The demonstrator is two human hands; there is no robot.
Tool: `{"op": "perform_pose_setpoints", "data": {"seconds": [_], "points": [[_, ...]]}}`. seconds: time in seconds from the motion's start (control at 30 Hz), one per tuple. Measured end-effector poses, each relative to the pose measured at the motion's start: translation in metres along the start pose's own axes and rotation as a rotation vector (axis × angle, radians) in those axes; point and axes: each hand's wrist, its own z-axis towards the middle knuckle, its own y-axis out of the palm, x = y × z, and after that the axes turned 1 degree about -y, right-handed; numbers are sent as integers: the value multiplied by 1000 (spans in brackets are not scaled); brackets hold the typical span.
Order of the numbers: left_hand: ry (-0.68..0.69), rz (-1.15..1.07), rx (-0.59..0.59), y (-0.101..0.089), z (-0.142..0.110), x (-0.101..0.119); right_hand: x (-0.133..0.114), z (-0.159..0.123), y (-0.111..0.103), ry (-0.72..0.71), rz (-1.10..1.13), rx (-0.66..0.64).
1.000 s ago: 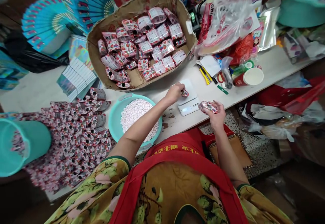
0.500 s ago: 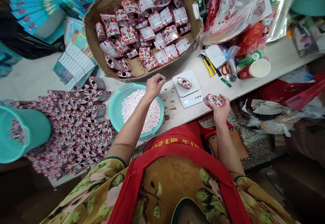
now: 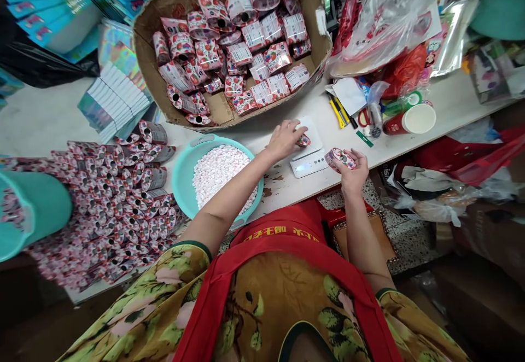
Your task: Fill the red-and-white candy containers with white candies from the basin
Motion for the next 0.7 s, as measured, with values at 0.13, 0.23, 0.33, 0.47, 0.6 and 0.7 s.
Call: {"op": "perform_pose_setpoints", "data": {"seconds": [0.13,0.23,0.33,0.47,0.6,0.7], "points": [[-83,51,-87,0,3,7,1,22,30,-42,9,-89],[-261,-22,110,-27,-27,-9,5,38,73,-100,26,-146],[-443,-68,404,-73,-98,-45,8,42,121,-123,25,-190],[-959,7,637,-121,-221,-110,5,32,137,-173,-136,-211],[-1353,60,552,-113,-296,-194,2,24,95,-219,-312,-124],[-1345,-32,454,-81,-314,-241,6,20,57,-174,-366,-37]]}}
